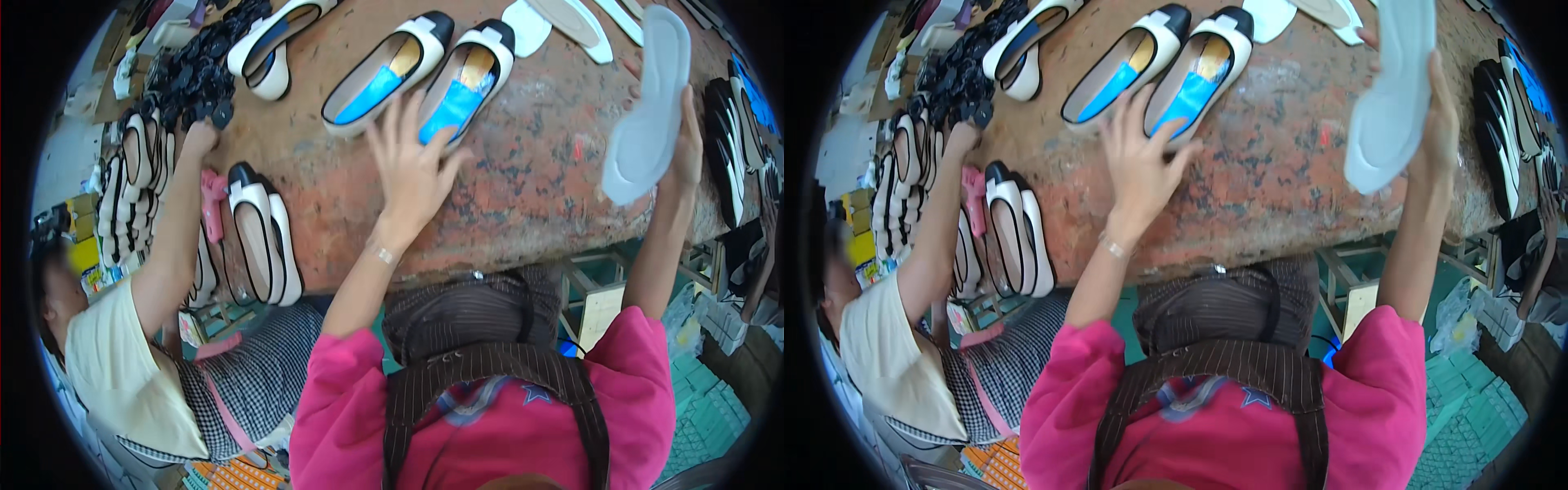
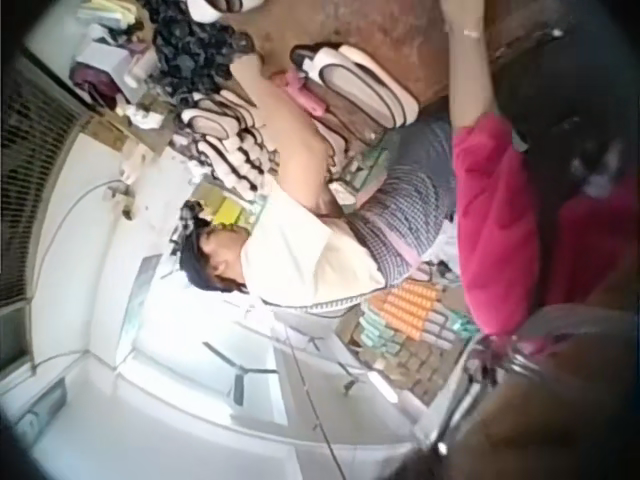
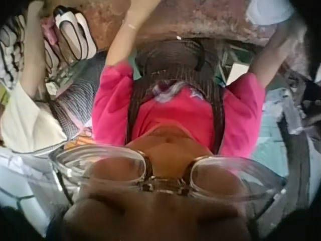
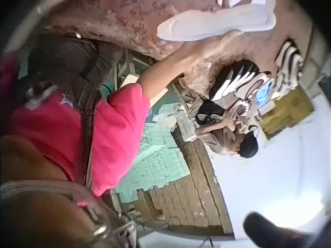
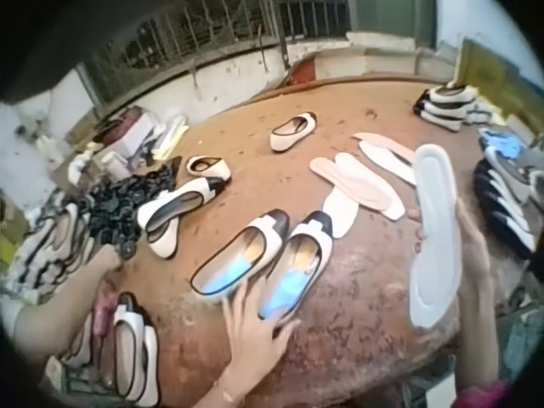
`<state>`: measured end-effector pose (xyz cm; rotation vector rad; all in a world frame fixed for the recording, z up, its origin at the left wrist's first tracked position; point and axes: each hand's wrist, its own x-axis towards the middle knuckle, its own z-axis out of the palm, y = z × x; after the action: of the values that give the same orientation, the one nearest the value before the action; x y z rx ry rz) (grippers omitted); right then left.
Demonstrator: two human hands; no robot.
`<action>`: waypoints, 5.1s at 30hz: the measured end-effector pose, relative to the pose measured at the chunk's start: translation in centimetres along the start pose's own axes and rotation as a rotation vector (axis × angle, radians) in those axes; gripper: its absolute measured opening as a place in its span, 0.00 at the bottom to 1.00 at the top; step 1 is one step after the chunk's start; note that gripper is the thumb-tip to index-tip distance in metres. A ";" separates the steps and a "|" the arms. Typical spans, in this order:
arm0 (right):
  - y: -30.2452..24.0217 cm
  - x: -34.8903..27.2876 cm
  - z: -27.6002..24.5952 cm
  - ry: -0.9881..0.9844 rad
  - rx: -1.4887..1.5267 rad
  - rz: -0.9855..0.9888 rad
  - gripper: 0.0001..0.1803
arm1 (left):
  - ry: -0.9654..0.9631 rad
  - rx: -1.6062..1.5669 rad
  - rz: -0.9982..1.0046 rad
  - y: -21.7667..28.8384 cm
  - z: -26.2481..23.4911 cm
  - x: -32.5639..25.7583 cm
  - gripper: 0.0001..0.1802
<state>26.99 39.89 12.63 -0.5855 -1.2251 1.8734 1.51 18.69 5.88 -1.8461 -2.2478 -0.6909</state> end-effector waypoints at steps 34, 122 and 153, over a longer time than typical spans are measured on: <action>20.7 -12.5 21.2 -0.994 -1.015 -0.403 0.22 | 0.171 -0.683 -0.332 -5.4 -2.8 -18.3 0.21; 11.6 4.2 3.6 0.250 -0.823 -0.120 0.32 | -0.212 -1.029 -0.510 5.4 0.7 0.9 0.27; -3.7 -9.1 -13.6 0.234 0.142 -0.285 0.36 | 0.313 0.306 -0.284 -4.2 -1.1 2.7 0.28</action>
<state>43.56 40.45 9.84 -0.5077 -0.9595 1.5881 -3.34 20.07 6.88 -1.2044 -2.2704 -0.5853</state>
